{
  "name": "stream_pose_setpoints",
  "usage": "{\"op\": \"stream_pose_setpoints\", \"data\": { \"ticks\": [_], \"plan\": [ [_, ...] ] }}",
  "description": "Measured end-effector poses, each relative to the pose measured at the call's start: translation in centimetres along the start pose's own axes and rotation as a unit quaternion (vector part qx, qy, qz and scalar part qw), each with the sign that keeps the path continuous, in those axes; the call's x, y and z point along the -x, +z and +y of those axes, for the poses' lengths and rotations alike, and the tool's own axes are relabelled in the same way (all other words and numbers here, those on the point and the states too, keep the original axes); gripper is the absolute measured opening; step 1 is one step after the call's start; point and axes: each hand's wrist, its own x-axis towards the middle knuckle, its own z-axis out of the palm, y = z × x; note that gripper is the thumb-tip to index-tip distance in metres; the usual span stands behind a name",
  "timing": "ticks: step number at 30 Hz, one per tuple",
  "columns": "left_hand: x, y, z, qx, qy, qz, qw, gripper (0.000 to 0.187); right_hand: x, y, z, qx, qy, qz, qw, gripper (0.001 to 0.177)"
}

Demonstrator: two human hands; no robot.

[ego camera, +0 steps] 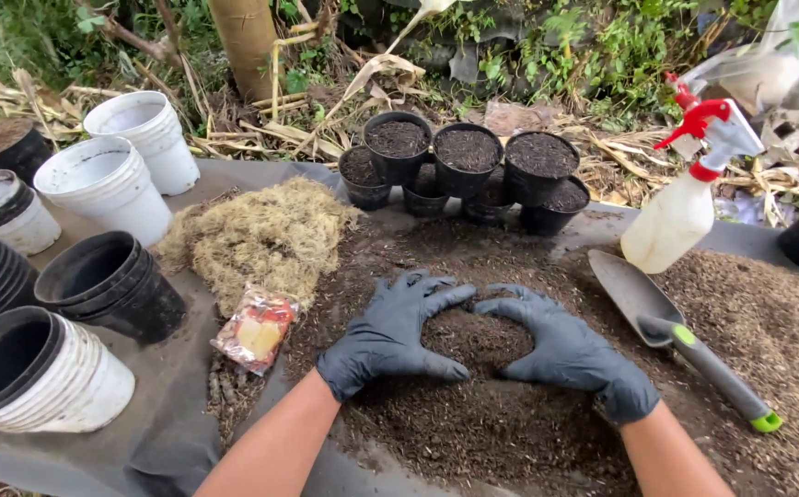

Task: Hydrating potting soil by spraying it with water and mixing it thoroughly by hand on a workspace.

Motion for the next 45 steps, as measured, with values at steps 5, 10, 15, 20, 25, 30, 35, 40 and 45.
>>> {"op": "stream_pose_setpoints", "data": {
  "ticks": [5,10,15,20,25,30,35,40,45],
  "plan": [
    [-0.2,1.0,-0.6,0.005,-0.015,0.032,0.999,0.086,1.1,-0.4,0.5,-0.106,-0.033,0.057,0.992,0.073],
    [-1.2,2.6,-2.3,0.063,0.022,0.098,0.993,0.051,1.4,0.0,0.4,-0.138,-0.007,0.106,0.985,0.054],
    [-0.7,2.8,-2.2,0.159,0.045,0.158,0.974,0.049,0.9,0.0,1.8,-0.151,0.049,0.159,0.974,0.047],
    [-1.1,1.9,-3.2,0.2,0.016,0.252,0.947,0.035,2.8,-1.2,0.5,-0.362,-0.001,0.198,0.911,0.04],
    [-1.3,2.8,-3.4,0.222,0.023,0.277,0.935,0.025,2.3,-0.1,2.4,-0.205,-0.067,0.237,0.947,0.023],
    [-1.2,2.8,-3.3,0.265,0.055,0.336,0.902,0.03,1.3,1.1,4.8,-0.251,-0.108,0.285,0.919,0.026],
    [-2.6,4.4,-5.6,0.169,-0.065,0.353,0.918,0.012,0.7,1.4,3.9,-0.093,-0.086,0.341,0.931,0.028],
    [-1.3,1.3,-4.9,0.111,-0.149,0.269,0.945,0.023,1.8,1.2,0.6,0.066,-0.092,0.349,0.93,0.015],
    [-1.1,1.1,-5.6,0.185,-0.08,0.244,0.949,0.052,1.5,4.1,-3.6,0.194,-0.108,0.191,0.956,0.052]
  ]
}}
